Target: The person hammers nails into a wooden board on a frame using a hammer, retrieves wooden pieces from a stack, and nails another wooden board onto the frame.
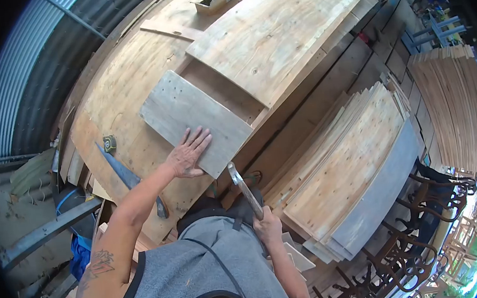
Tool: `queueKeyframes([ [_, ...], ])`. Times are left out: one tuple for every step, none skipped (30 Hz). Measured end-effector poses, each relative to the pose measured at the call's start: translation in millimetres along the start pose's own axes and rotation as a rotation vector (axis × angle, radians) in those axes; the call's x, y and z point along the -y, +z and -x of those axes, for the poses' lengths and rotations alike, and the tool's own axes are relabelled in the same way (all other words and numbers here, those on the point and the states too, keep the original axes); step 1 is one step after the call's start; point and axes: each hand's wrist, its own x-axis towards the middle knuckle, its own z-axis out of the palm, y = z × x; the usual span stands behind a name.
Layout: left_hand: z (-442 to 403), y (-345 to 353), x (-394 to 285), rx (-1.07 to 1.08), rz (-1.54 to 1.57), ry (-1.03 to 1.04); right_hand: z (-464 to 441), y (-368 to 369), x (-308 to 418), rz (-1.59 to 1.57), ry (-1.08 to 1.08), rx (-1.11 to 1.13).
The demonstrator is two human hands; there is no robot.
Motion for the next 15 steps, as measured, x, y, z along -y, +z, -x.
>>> queueKeyframes([
  [0,-1,-1,0.01,0.012,0.004,-2,-9,-2,-0.027,-0.023,-0.057],
  [-1,-3,0,0.015,0.023,0.006,-4,-16,-10,-0.067,0.005,-0.086],
  [0,-5,0,0.024,0.038,0.006,-2,-20,-22,-0.106,0.035,-0.11],
  [1,-13,-2,-0.007,-0.002,0.024,-3,-26,-32,-0.146,0.06,-0.133],
  [0,-7,5,-0.092,0.096,0.006,-6,-35,-40,-0.151,0.089,-0.146],
  [-2,7,16,-0.172,0.196,-0.01,-9,-45,-44,-0.157,0.123,-0.156],
  [-8,13,24,-0.246,0.298,-0.021,-10,-55,-47,-0.165,0.163,-0.165],
  [-20,-6,21,-0.433,0.257,-0.035,-10,-64,-50,-0.131,0.218,-0.163],
  [-37,-11,28,-0.514,0.285,-0.097,-13,-73,-52,-0.098,0.271,-0.161],
  [-56,-15,40,-0.599,0.31,-0.159,-18,-79,-52,-0.068,0.321,-0.162],
  [-78,-22,56,-0.686,0.333,-0.22,-22,-85,-52,-0.095,0.334,-0.183],
  [-104,-33,72,-0.768,0.341,-0.287,-25,-90,-53,-0.12,0.347,-0.205],
  [-131,-45,91,-0.85,0.351,-0.354,-31,-93,-56,-0.143,0.362,-0.226],
  [-160,-57,113,-0.936,0.343,-0.36,-36,-94,-61,-0.142,0.404,-0.223],
  [-188,-69,137,-1.019,0.338,-0.362,-40,-93,-67,-0.141,0.449,-0.221],
])
